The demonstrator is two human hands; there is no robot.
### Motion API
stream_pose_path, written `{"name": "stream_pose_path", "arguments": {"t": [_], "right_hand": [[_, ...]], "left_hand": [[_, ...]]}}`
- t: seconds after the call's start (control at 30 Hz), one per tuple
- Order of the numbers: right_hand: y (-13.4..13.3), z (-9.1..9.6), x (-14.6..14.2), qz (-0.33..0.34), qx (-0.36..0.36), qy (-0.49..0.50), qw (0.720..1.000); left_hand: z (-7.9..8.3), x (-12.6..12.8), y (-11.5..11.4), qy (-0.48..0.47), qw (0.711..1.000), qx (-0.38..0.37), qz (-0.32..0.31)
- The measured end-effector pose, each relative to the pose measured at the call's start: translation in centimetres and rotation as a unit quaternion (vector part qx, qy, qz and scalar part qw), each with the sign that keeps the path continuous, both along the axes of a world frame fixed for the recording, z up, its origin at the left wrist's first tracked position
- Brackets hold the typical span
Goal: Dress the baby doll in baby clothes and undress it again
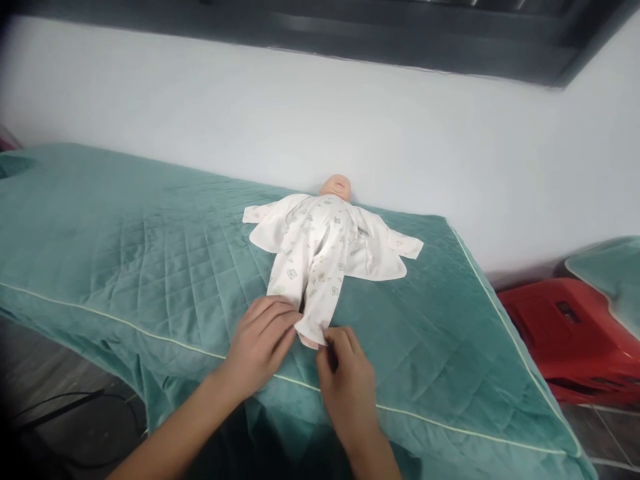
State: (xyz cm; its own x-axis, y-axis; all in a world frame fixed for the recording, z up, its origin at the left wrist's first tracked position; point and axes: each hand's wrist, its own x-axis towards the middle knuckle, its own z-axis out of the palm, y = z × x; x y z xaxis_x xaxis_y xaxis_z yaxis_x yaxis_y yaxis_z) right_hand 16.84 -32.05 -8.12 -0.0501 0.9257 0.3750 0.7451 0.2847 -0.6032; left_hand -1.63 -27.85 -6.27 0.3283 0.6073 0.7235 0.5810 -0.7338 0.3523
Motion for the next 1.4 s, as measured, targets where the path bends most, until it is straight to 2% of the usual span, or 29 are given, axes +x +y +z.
{"name": "stream_pose_path", "arguments": {"t": [0.13, 0.2, 0.27, 0.4, 0.5, 0.6, 0.77, 0.93, 1.1, 1.23, 1.4], "right_hand": [[-0.9, 1.6, 0.8, -0.011, 0.078, 0.026, 0.997], [-1.2, 1.6, 1.1, -0.016, 0.084, 0.021, 0.996], [-1.4, 0.9, 1.2, -0.014, 0.057, -0.002, 0.998], [-1.8, -1.1, 1.3, -0.019, -0.002, -0.046, 0.999], [-2.1, -1.4, 1.4, -0.030, 0.011, -0.031, 0.999], [-2.1, -0.5, 0.9, -0.029, 0.061, -0.021, 0.997], [-0.9, 1.4, -1.9, 0.036, 0.099, -0.094, 0.990], [1.4, 2.0, -4.6, 0.037, 0.075, -0.150, 0.985], [2.9, 2.3, -5.2, 0.046, 0.050, -0.139, 0.988], [2.5, 3.2, -4.9, 0.056, 0.080, -0.105, 0.990], [1.4, 4.1, -5.0, 0.081, 0.128, -0.111, 0.982]], "left_hand": [[0.2, -0.1, -0.7, -0.032, 0.999, 0.041, -0.008], [0.1, 0.2, -1.2, -0.026, 0.999, 0.046, -0.003], [0.0, 0.4, -1.6, -0.012, 0.999, 0.034, -0.003], [-1.1, 0.1, -2.6, 0.006, 0.999, 0.008, -0.042], [-2.4, -1.3, -3.3, -0.014, 1.000, -0.011, -0.003], [-3.5, -2.9, -3.6, -0.036, 0.996, -0.056, 0.063], [-4.0, -3.6, -3.3, -0.032, 0.987, -0.114, 0.105], [-3.5, -3.0, -2.4, -0.059, 0.981, -0.153, 0.100], [-2.6, -2.8, -2.3, -0.146, 0.966, -0.192, 0.091], [-2.3, -3.3, -2.9, -0.205, 0.953, -0.204, 0.089], [-3.0, -4.3, -2.9, -0.234, 0.948, -0.180, 0.117]]}}
